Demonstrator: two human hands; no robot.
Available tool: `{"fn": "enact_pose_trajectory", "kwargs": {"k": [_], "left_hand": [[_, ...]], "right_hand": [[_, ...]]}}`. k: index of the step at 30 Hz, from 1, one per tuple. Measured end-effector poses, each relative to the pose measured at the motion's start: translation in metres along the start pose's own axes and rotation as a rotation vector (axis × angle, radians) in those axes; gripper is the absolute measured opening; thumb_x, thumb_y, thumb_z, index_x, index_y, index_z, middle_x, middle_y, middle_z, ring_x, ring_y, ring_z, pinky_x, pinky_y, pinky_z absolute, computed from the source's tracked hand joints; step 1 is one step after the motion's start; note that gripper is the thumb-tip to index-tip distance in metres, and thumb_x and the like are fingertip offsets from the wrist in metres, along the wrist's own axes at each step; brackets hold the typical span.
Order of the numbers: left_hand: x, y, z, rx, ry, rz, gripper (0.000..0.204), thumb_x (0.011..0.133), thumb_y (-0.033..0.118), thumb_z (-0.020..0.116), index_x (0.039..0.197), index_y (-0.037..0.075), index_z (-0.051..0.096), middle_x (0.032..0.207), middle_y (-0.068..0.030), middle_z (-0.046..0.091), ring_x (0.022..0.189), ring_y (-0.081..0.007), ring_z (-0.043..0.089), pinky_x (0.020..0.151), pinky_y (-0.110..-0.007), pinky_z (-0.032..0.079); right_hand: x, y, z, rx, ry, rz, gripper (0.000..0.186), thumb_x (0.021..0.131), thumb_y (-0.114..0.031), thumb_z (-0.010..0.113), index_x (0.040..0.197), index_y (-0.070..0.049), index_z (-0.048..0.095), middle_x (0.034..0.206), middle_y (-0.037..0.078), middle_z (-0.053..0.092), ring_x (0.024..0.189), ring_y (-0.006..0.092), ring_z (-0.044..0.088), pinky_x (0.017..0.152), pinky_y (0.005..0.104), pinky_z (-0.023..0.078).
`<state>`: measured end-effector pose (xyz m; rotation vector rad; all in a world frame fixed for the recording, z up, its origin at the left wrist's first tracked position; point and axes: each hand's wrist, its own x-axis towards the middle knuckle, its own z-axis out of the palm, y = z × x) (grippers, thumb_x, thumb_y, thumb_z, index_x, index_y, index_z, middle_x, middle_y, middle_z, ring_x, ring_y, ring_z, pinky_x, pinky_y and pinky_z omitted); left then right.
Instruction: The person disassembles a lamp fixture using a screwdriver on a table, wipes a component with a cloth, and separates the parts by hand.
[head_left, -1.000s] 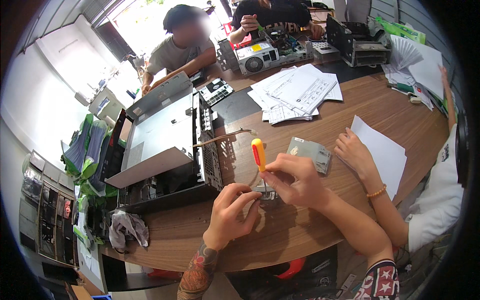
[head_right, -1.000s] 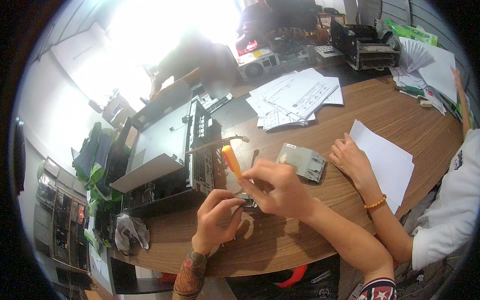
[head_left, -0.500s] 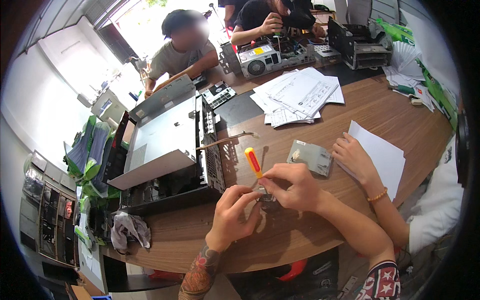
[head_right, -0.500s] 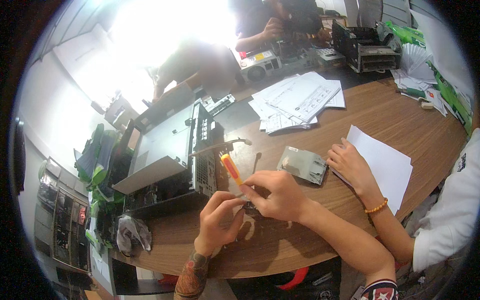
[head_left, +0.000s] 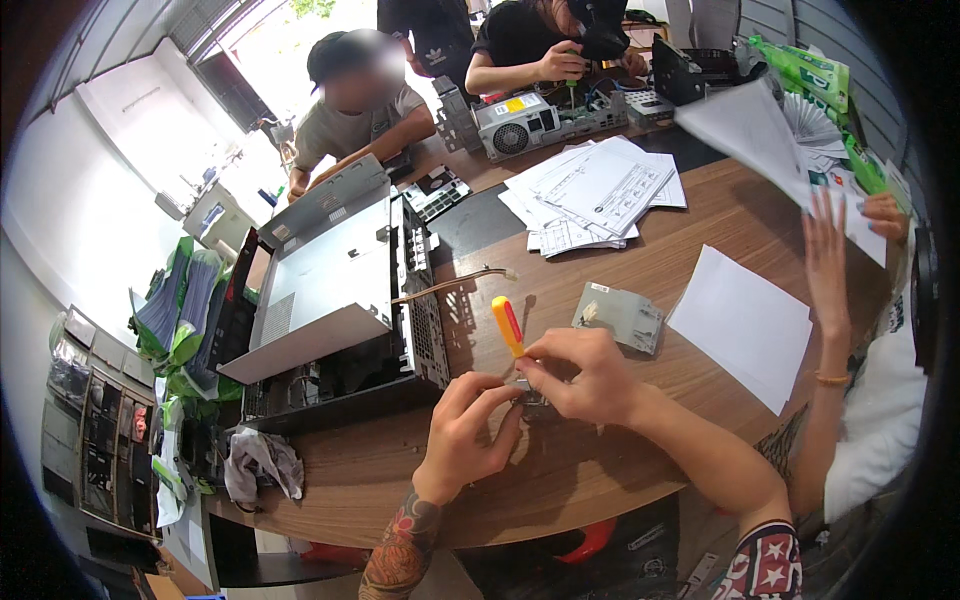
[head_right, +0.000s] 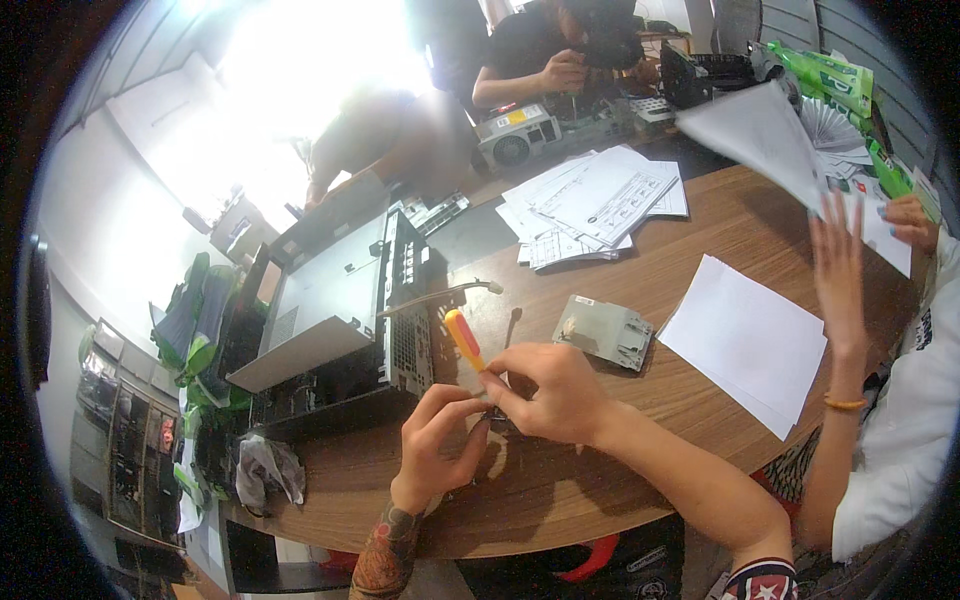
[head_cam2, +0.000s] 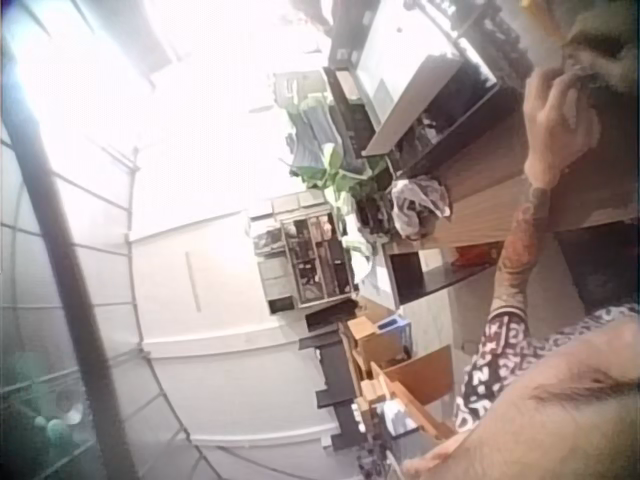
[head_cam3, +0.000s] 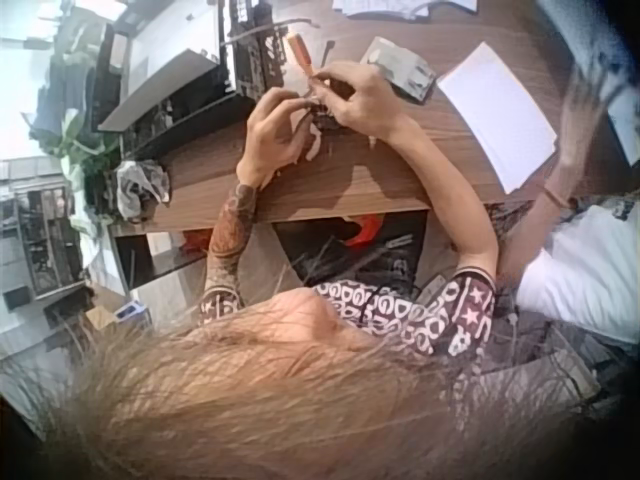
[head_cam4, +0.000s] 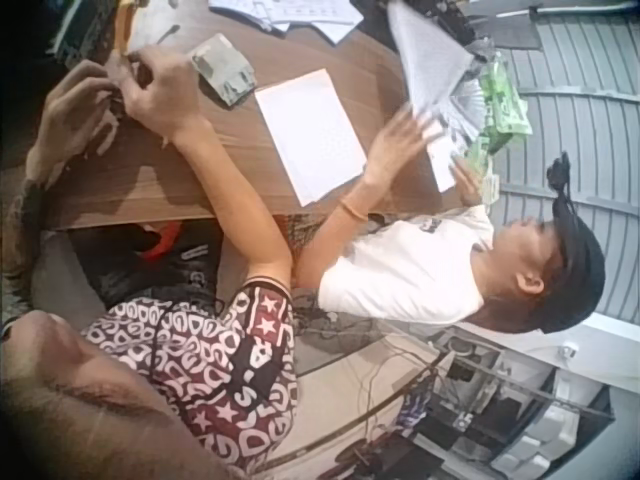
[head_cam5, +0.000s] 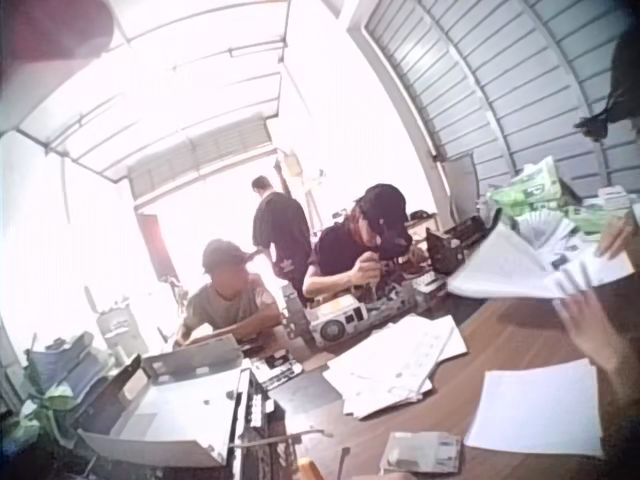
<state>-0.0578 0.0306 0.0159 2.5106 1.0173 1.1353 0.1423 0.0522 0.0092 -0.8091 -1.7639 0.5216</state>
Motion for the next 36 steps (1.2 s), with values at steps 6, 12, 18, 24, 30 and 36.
{"fn": "enact_pose_trajectory", "kwargs": {"k": [6, 12, 18, 24, 30, 36], "left_hand": [[-0.003, 0.001, 0.000, -0.020, 0.002, -0.011, 0.027, 0.073, 0.001, 0.075, 0.100, 0.003, 0.070, 0.095, -0.0126, 0.062, 0.084, -0.0296, 0.062, 0.073, -0.037, 0.051], [0.001, 0.001, 0.000, -0.025, 0.002, -0.005, 0.025, 0.075, -0.001, 0.073, 0.100, 0.003, 0.070, 0.095, -0.0129, 0.062, 0.083, -0.0277, 0.063, 0.072, -0.035, 0.052], [0.001, 0.002, -0.002, -0.026, -0.001, -0.021, 0.024, 0.076, -0.001, 0.073, 0.100, 0.003, 0.070, 0.094, -0.0132, 0.061, 0.083, -0.0279, 0.063, 0.072, -0.035, 0.052], [-0.001, -0.002, 0.003, -0.037, 0.013, -0.054, 0.025, 0.075, 0.001, 0.074, 0.099, 0.004, 0.070, 0.094, -0.0133, 0.062, 0.084, -0.0299, 0.062, 0.073, -0.037, 0.051], [-0.001, 0.000, 0.002, -0.022, 0.020, -0.049, 0.024, 0.075, 0.001, 0.075, 0.099, 0.004, 0.070, 0.093, -0.0125, 0.062, 0.084, -0.0292, 0.062, 0.073, -0.037, 0.051], [0.001, 0.000, 0.004, -0.022, 0.031, -0.036, 0.024, 0.075, -0.001, 0.074, 0.098, 0.004, 0.070, 0.092, -0.0118, 0.062, 0.083, -0.0286, 0.062, 0.073, -0.036, 0.051]], "right_hand": [[-0.003, 0.001, 0.000, 0.009, 0.011, 0.036, 0.012, 0.084, -0.008, 0.074, 0.087, 0.002, 0.069, 0.074, 0.012, 0.067, 0.062, 0.0188, 0.065, 0.056, 0.0302, 0.049], [-0.003, -0.004, 0.003, 0.022, 0.092, 0.085, 0.012, 0.086, -0.009, 0.074, 0.087, 0.002, 0.069, 0.072, 0.010, 0.067, 0.061, 0.0156, 0.063, 0.055, 0.0287, 0.047], [0.001, -0.005, 0.001, 0.075, 0.085, 0.205, 0.017, 0.087, -0.014, 0.070, 0.087, 0.002, 0.071, 0.077, 0.017, 0.068, 0.062, 0.0267, 0.065, 0.059, 0.0345, 0.050], [0.001, -0.006, 0.001, 0.070, 0.169, 0.182, 0.018, 0.087, -0.016, 0.069, 0.088, 0.002, 0.072, 0.076, 0.017, 0.069, 0.064, 0.0267, 0.067, 0.060, 0.0348, 0.051], [0.001, -0.008, -0.001, 0.093, 0.097, 0.256, 0.019, 0.088, -0.016, 0.069, 0.089, 0.003, 0.072, 0.075, 0.017, 0.069, 0.063, 0.0247, 0.067, 0.059, 0.0341, 0.050], [-0.001, -0.004, 0.003, 0.165, 0.222, 0.275, 0.019, 0.088, -0.015, 0.069, 0.087, 0.003, 0.071, 0.073, 0.016, 0.069, 0.061, 0.0213, 0.066, 0.057, 0.0324, 0.050]]}}
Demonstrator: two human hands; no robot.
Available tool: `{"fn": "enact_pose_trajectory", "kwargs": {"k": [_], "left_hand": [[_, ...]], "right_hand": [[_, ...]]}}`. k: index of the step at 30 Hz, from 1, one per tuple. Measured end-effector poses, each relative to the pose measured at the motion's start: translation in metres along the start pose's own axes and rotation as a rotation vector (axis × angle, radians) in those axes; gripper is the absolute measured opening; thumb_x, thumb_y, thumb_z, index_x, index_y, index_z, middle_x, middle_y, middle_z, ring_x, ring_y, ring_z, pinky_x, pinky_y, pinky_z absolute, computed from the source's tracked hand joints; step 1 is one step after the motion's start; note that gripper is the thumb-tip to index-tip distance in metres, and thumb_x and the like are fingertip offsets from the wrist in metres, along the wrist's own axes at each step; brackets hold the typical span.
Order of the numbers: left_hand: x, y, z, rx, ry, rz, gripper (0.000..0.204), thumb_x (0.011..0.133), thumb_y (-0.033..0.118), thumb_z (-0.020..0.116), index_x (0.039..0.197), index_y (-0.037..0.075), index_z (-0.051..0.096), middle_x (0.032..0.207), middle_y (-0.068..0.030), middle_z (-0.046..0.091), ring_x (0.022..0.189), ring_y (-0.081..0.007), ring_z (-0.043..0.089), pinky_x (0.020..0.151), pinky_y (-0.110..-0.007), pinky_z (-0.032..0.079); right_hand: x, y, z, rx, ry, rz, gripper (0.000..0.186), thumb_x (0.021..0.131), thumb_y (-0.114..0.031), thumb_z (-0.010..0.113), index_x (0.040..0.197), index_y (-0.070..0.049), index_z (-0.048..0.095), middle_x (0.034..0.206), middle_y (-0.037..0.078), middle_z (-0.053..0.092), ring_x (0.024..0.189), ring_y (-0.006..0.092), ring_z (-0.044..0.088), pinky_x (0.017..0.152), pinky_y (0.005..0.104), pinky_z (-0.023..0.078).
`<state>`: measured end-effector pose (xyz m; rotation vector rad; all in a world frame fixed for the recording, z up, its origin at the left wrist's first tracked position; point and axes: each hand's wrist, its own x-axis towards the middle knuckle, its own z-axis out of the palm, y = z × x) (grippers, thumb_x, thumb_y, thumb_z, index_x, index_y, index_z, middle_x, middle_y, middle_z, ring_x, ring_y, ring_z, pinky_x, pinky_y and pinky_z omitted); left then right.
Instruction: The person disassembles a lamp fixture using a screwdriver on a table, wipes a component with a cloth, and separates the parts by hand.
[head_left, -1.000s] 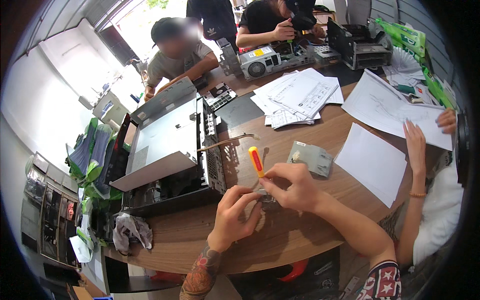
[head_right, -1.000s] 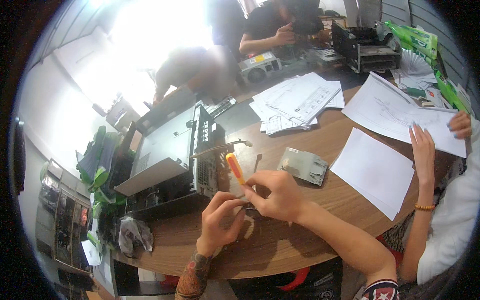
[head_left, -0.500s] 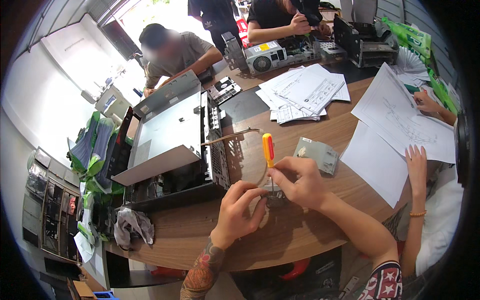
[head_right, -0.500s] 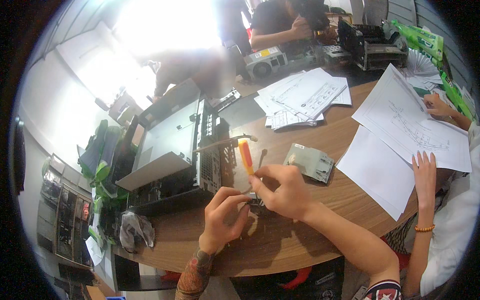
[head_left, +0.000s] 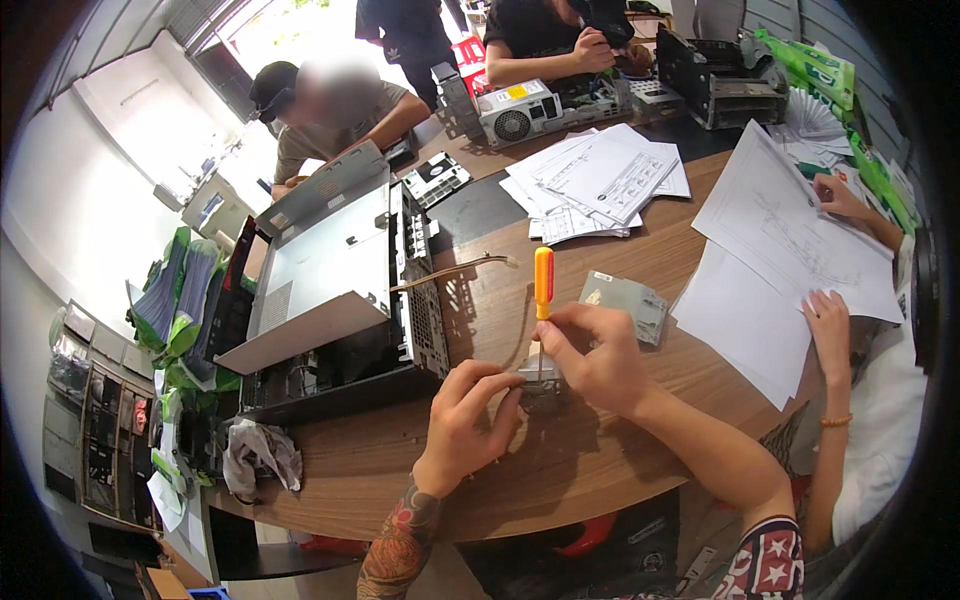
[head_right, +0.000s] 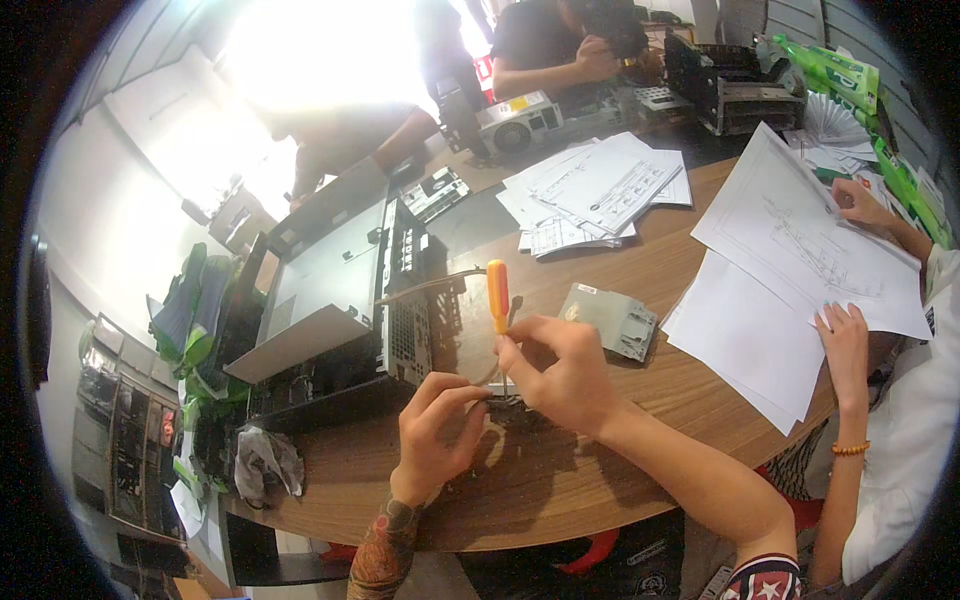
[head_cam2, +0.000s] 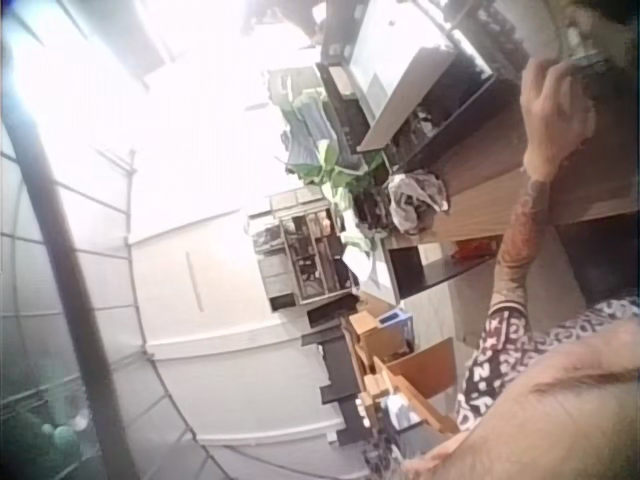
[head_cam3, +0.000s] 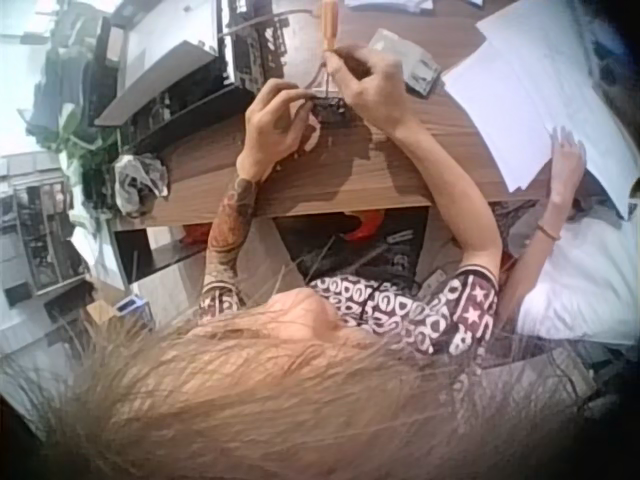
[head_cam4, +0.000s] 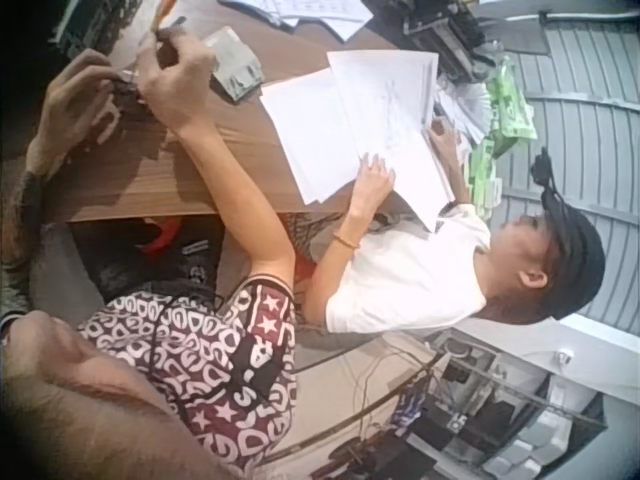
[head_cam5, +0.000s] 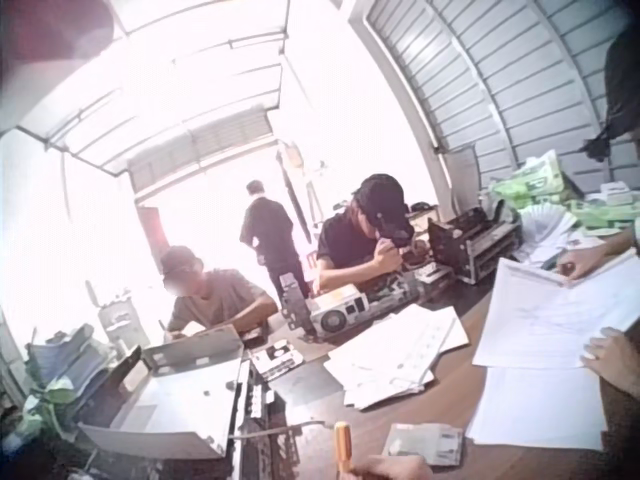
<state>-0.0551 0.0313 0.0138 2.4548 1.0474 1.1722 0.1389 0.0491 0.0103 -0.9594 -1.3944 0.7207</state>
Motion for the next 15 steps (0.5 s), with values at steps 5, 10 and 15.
{"fn": "enact_pose_trajectory", "kwargs": {"k": [5, 10, 15], "left_hand": [[0.000, 0.000, -0.001, 0.005, 0.001, -0.016, 0.024, 0.075, -0.001, 0.074, 0.098, 0.004, 0.070, 0.092, -0.0118, 0.062, 0.083, -0.0286, 0.062, 0.073, -0.036, 0.051], [0.000, -0.002, 0.000, -0.007, -0.001, -0.008, 0.023, 0.075, -0.001, 0.074, 0.098, 0.004, 0.069, 0.092, -0.0118, 0.062, 0.083, -0.0289, 0.062, 0.072, -0.037, 0.051], [-0.002, -0.004, 0.001, 0.005, 0.018, 0.002, 0.023, 0.075, 0.000, 0.074, 0.098, 0.004, 0.070, 0.092, -0.0121, 0.062, 0.082, -0.0294, 0.063, 0.071, -0.037, 0.052]], "right_hand": [[0.002, -0.004, -0.002, -0.076, -0.157, -0.018, 0.017, 0.087, -0.014, 0.069, 0.088, 0.002, 0.071, 0.073, 0.017, 0.068, 0.060, 0.0214, 0.066, 0.057, 0.0322, 0.050], [0.000, -0.001, -0.001, -0.081, -0.171, -0.045, 0.018, 0.087, -0.016, 0.069, 0.088, 0.002, 0.072, 0.075, 0.017, 0.069, 0.061, 0.0215, 0.067, 0.057, 0.0320, 0.050], [0.000, 0.005, -0.001, -0.011, -0.055, 0.027, 0.021, 0.089, -0.018, 0.068, 0.091, 0.002, 0.073, 0.076, 0.016, 0.071, 0.064, 0.0200, 0.069, 0.059, 0.0315, 0.051]]}}
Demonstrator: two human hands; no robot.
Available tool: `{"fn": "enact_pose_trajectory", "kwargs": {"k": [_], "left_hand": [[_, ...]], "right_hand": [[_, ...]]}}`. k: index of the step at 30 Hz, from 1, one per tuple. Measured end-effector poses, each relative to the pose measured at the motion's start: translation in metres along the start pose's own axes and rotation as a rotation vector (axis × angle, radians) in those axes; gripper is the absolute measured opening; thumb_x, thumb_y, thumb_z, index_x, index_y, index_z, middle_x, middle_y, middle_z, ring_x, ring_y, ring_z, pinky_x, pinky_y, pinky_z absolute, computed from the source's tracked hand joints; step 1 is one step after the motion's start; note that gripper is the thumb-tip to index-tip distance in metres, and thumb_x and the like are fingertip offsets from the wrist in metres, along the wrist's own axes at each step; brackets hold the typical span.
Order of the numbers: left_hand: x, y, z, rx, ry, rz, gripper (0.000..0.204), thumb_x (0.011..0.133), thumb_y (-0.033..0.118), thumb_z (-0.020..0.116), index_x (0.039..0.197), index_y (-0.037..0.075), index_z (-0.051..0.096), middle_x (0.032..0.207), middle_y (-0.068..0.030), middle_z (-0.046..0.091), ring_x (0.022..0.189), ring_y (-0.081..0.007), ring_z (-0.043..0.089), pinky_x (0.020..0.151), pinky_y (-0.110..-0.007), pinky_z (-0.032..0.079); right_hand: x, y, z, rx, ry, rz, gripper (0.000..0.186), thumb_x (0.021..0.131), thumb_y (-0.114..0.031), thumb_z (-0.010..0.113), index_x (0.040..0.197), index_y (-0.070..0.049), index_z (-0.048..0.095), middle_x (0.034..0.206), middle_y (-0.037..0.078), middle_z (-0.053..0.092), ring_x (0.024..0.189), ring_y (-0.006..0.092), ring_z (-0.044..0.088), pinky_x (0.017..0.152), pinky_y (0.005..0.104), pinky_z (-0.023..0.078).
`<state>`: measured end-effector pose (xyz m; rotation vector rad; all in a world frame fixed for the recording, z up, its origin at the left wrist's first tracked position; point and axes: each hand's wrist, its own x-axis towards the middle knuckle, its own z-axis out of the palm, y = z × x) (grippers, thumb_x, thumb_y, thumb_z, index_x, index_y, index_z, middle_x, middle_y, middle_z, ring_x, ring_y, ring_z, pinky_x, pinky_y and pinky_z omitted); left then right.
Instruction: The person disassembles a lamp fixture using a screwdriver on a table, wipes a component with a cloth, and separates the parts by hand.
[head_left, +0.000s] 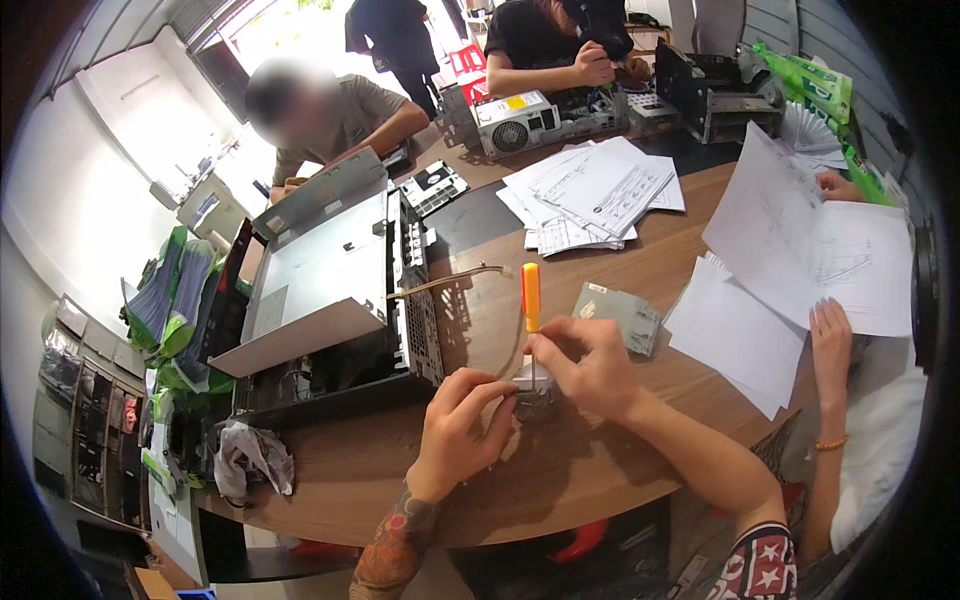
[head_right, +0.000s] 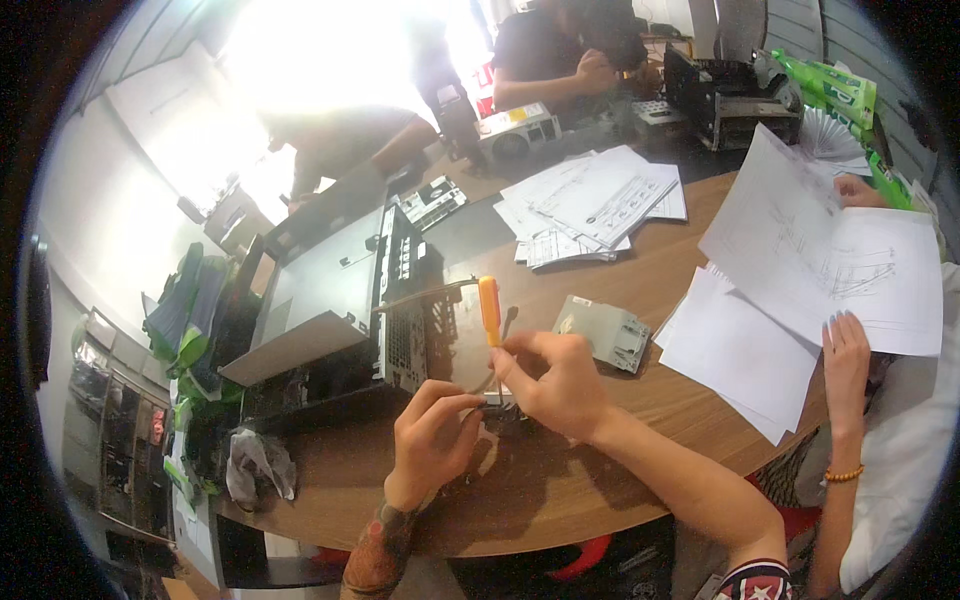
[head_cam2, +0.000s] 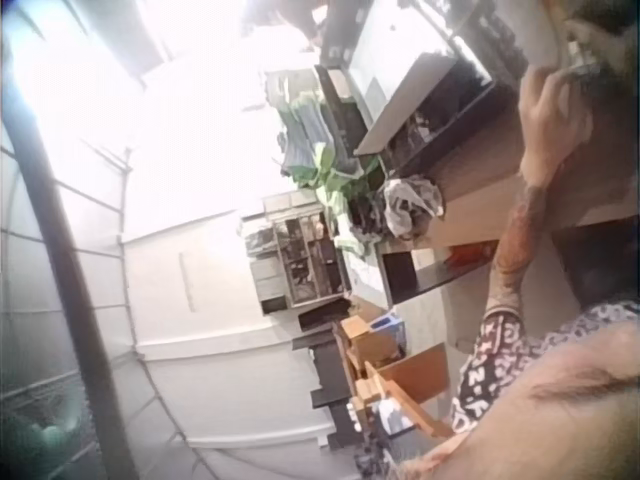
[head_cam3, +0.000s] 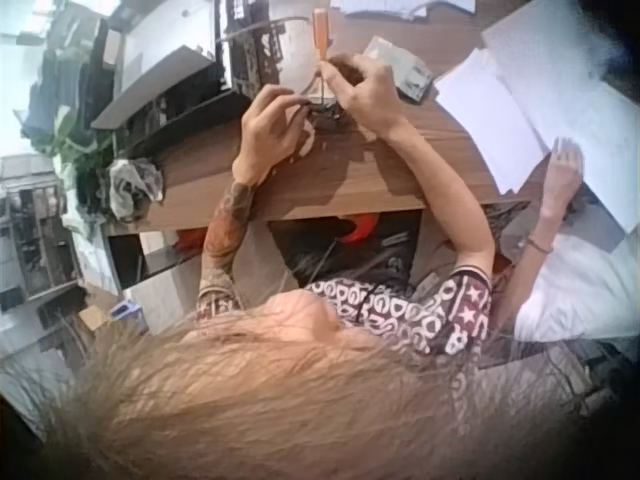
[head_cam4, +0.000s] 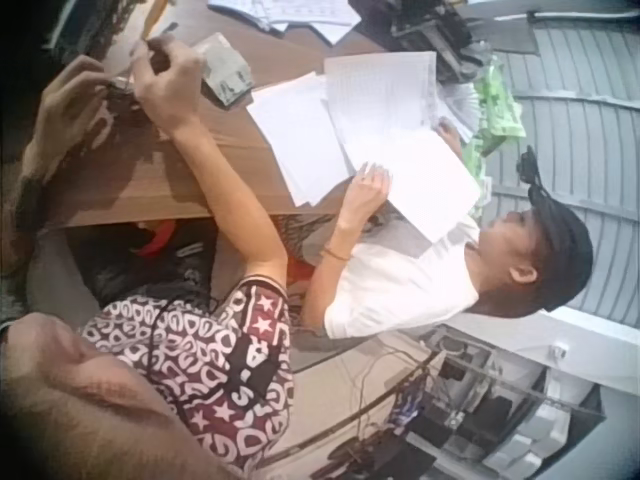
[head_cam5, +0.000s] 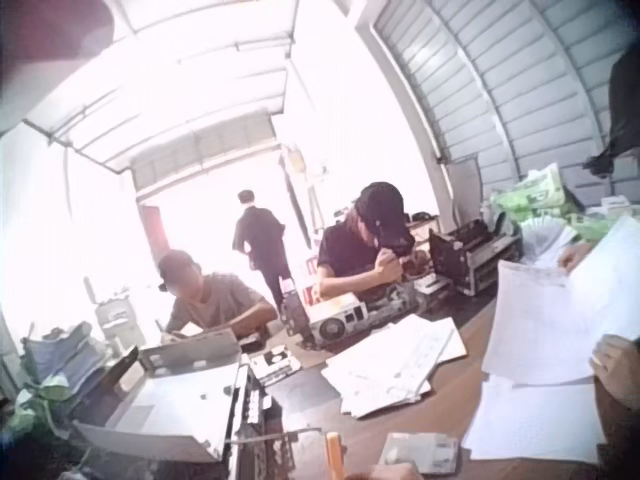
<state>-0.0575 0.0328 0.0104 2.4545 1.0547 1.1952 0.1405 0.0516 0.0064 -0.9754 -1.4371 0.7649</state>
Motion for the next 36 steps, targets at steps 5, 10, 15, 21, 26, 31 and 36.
{"fn": "enact_pose_trajectory", "kwargs": {"k": [5, 10, 15, 21, 26, 31, 36], "left_hand": [[0.002, 0.003, -0.003, -0.012, -0.011, -0.006, 0.023, 0.076, 0.000, 0.075, 0.098, 0.005, 0.070, 0.092, -0.0123, 0.062, 0.082, -0.0294, 0.063, 0.071, -0.037, 0.052], [0.001, 0.002, -0.001, 0.027, 0.000, 0.005, 0.023, 0.076, 0.002, 0.075, 0.098, 0.005, 0.071, 0.092, -0.0119, 0.062, 0.081, -0.0291, 0.063, 0.070, -0.037, 0.052], [0.003, 0.003, 0.001, 0.018, 0.023, 0.027, 0.023, 0.076, 0.003, 0.076, 0.098, 0.005, 0.070, 0.092, -0.0113, 0.062, 0.081, -0.0289, 0.062, 0.069, -0.037, 0.052], [-0.002, -0.003, -0.004, 0.039, 0.032, 0.057, 0.023, 0.075, 0.005, 0.076, 0.098, 0.005, 0.070, 0.093, -0.0109, 0.062, 0.081, -0.0287, 0.063, 0.068, -0.037, 0.052], [-0.002, -0.007, -0.001, 0.013, 0.048, 0.057, 0.023, 0.075, 0.005, 0.076, 0.097, 0.005, 0.069, 0.093, -0.0101, 0.063, 0.080, -0.0278, 0.063, 0.068, -0.037, 0.052], [0.000, 0.002, -0.001, -0.003, 0.061, 0.103, 0.024, 0.075, 0.005, 0.077, 0.097, 0.005, 0.068, 0.090, -0.0091, 0.063, 0.078, -0.0263, 0.063, 0.068, -0.036, 0.052], [0.000, -0.002, 0.001, 0.002, 0.080, 0.084, 0.022, 0.076, 0.006, 0.076, 0.097, 0.006, 0.068, 0.091, -0.0088, 0.062, 0.077, -0.0269, 0.062, 0.068, -0.036, 0.052]], "right_hand": [[0.003, -0.011, -0.005, 0.007, -0.156, 0.127, 0.019, 0.094, -0.013, 0.065, 0.093, 0.005, 0.071, 0.081, 0.010, 0.073, 0.074, 0.0090, 0.066, 0.068, 0.0258, 0.052], [0.001, -0.008, 0.001, -0.066, -0.176, 0.037, 0.019, 0.091, -0.016, 0.068, 0.091, 0.002, 0.072, 0.073, 0.012, 0.070, 0.063, 0.0134, 0.065, 0.060, 0.0283, 0.050], [-0.003, 0.001, 0.007, -0.054, -0.113, -0.113, 0.018, 0.089, -0.018, 0.069, 0.088, 0.000, 0.071, 0.064, 0.012, 0.063, 0.051, 0.0163, 0.058, 0.051, 0.0322, 0.045], [0.000, -0.006, 0.001, -0.190, -0.293, -0.103, 0.012, 0.087, -0.014, 0.072, 0.087, -0.002, 0.072, 0.071, 0.011, 0.067, 0.058, 0.0147, 0.063, 0.054, 0.0284, 0.047], [0.001, 0.006, 0.004, -0.238, -0.283, -0.299, 0.010, 0.083, -0.013, 0.074, 0.084, -0.004, 0.070, 0.068, 0.008, 0.064, 0.053, 0.0168, 0.058, 0.052, 0.0299, 0.046], [0.000, -0.003, -0.003, -0.232, -0.290, -0.243, 0.011, 0.081, -0.012, 0.074, 0.081, -0.004, 0.068, 0.066, 0.008, 0.063, 0.052, 0.0143, 0.056, 0.050, 0.0297, 0.044], [0.001, -0.002, 0.002, -0.196, -0.245, -0.151, 0.014, 0.082, -0.012, 0.071, 0.079, -0.001, 0.064, 0.066, 0.011, 0.062, 0.054, 0.0152, 0.057, 0.052, 0.0297, 0.045]]}}
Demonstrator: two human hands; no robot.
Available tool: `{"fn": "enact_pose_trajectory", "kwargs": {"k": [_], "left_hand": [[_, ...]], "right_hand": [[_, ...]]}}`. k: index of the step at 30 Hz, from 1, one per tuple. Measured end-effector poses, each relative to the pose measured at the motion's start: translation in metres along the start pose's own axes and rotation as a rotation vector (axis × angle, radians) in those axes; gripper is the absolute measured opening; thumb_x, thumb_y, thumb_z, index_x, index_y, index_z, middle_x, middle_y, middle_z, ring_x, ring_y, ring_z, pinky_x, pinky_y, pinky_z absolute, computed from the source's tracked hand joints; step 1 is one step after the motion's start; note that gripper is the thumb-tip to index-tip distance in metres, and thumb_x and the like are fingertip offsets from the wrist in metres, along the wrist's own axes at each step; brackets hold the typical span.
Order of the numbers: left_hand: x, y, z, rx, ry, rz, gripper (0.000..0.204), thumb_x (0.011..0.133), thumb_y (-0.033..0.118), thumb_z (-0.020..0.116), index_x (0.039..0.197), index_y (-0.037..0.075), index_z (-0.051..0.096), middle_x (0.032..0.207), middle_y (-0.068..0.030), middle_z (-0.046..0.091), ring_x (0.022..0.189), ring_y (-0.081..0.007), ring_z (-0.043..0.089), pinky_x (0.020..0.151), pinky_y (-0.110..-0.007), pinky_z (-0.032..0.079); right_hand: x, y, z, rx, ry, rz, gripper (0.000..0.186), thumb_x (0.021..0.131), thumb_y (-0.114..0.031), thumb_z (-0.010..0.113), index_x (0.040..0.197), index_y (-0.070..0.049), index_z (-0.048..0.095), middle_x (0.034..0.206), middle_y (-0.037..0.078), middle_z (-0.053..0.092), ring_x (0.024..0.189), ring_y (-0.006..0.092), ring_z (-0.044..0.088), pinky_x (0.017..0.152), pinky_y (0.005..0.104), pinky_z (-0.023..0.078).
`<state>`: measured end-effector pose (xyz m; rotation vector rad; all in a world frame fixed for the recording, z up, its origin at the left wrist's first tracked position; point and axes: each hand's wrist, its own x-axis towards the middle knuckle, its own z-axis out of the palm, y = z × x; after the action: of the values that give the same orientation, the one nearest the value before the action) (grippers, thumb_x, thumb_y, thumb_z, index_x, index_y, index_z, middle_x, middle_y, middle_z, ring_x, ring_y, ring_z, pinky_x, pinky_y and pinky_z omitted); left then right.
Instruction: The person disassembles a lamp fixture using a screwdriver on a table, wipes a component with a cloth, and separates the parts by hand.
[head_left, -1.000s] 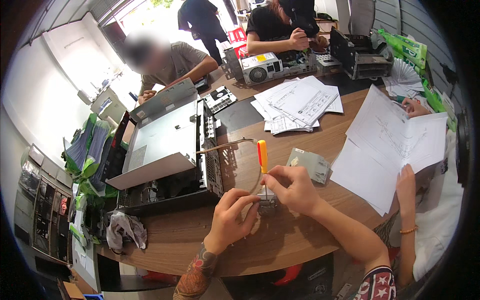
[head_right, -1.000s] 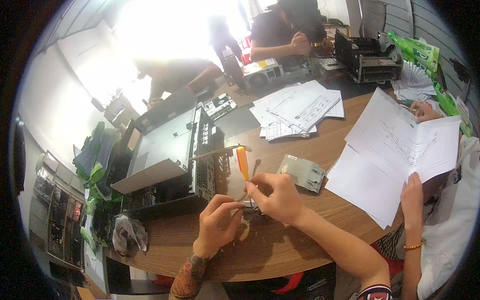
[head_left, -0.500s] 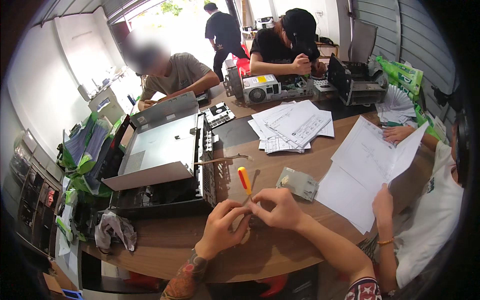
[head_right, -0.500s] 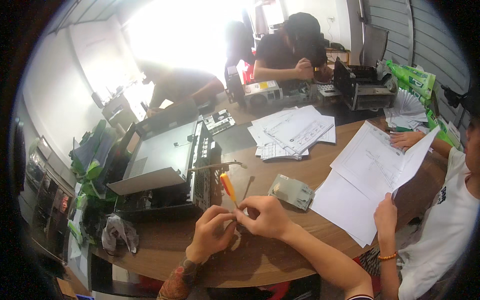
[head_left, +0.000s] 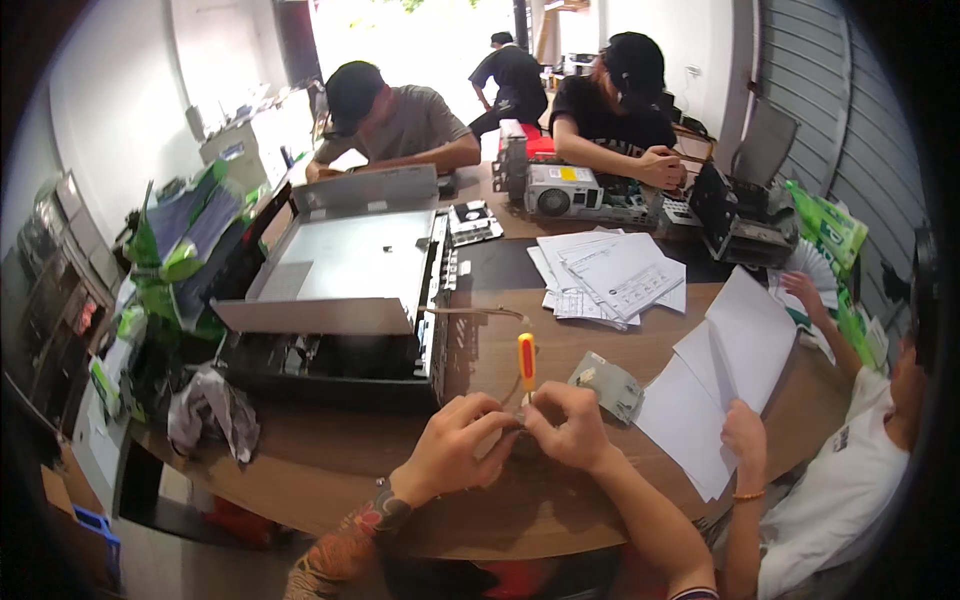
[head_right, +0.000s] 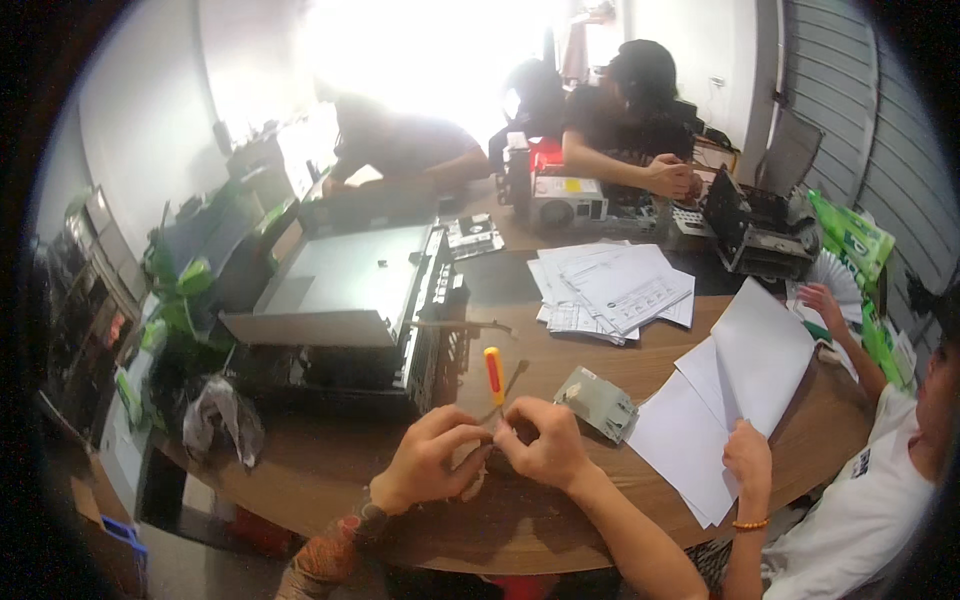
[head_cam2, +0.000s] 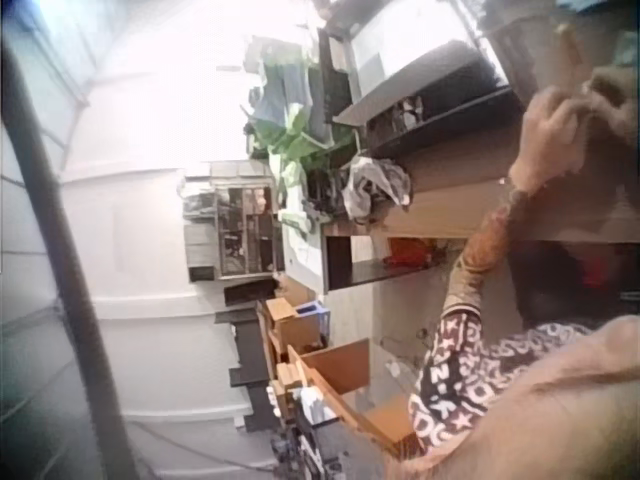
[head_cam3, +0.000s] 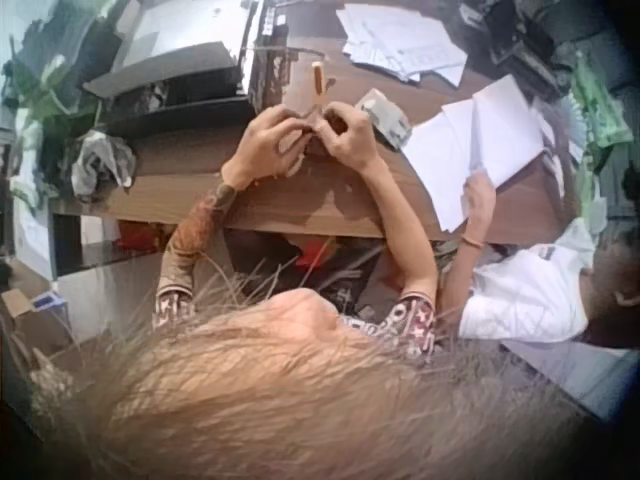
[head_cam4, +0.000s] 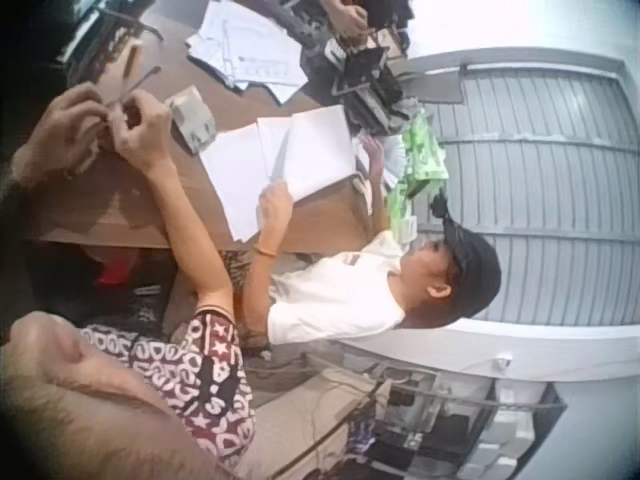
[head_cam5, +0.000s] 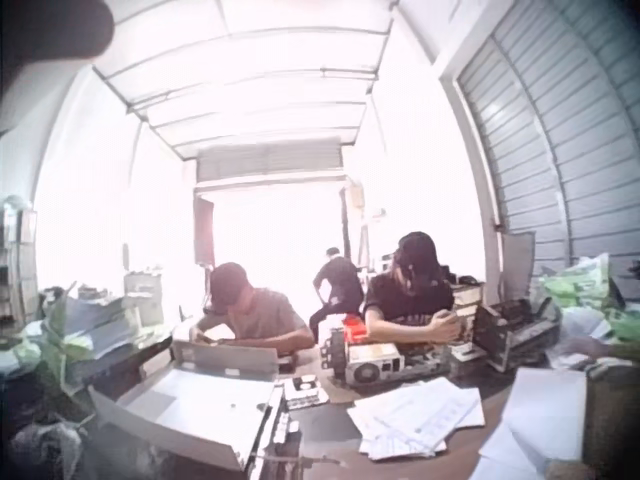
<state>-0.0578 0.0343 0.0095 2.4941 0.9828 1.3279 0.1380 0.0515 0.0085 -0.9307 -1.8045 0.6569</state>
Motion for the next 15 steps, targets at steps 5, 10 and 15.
{"fn": "enact_pose_trajectory", "kwargs": {"k": [5, 10, 15], "left_hand": [[0.002, -0.001, -0.002, -0.025, -0.008, 0.004, 0.020, 0.077, 0.007, 0.076, 0.094, 0.006, 0.067, 0.091, -0.0095, 0.061, 0.078, -0.0284, 0.062, 0.070, -0.037, 0.051], [0.000, -0.003, -0.006, -0.032, 0.016, 0.009, 0.019, 0.077, 0.006, 0.075, 0.094, 0.006, 0.067, 0.090, -0.0101, 0.061, 0.078, -0.0290, 0.061, 0.070, -0.038, 0.051], [-0.002, -0.012, -0.006, -0.017, 0.045, 0.016, 0.014, 0.079, 0.008, 0.074, 0.091, 0.006, 0.066, 0.086, -0.0076, 0.060, 0.075, -0.0261, 0.060, 0.068, -0.036, 0.048]], "right_hand": [[0.001, -0.003, -0.003, 0.049, -0.041, 0.170, 0.015, 0.084, -0.011, 0.068, 0.080, 0.003, 0.064, 0.066, 0.012, 0.062, 0.058, 0.0143, 0.059, 0.054, 0.0303, 0.046], [0.004, 0.000, -0.004, 0.081, -0.097, 0.212, 0.016, 0.086, -0.010, 0.067, 0.083, 0.005, 0.065, 0.068, 0.010, 0.065, 0.061, 0.0111, 0.058, 0.055, 0.0278, 0.045], [0.007, -0.010, -0.001, 0.288, -0.022, 0.303, 0.017, 0.090, -0.007, 0.061, 0.079, 0.006, 0.065, 0.069, 0.006, 0.065, 0.065, 0.0102, 0.059, 0.062, 0.0262, 0.047]]}}
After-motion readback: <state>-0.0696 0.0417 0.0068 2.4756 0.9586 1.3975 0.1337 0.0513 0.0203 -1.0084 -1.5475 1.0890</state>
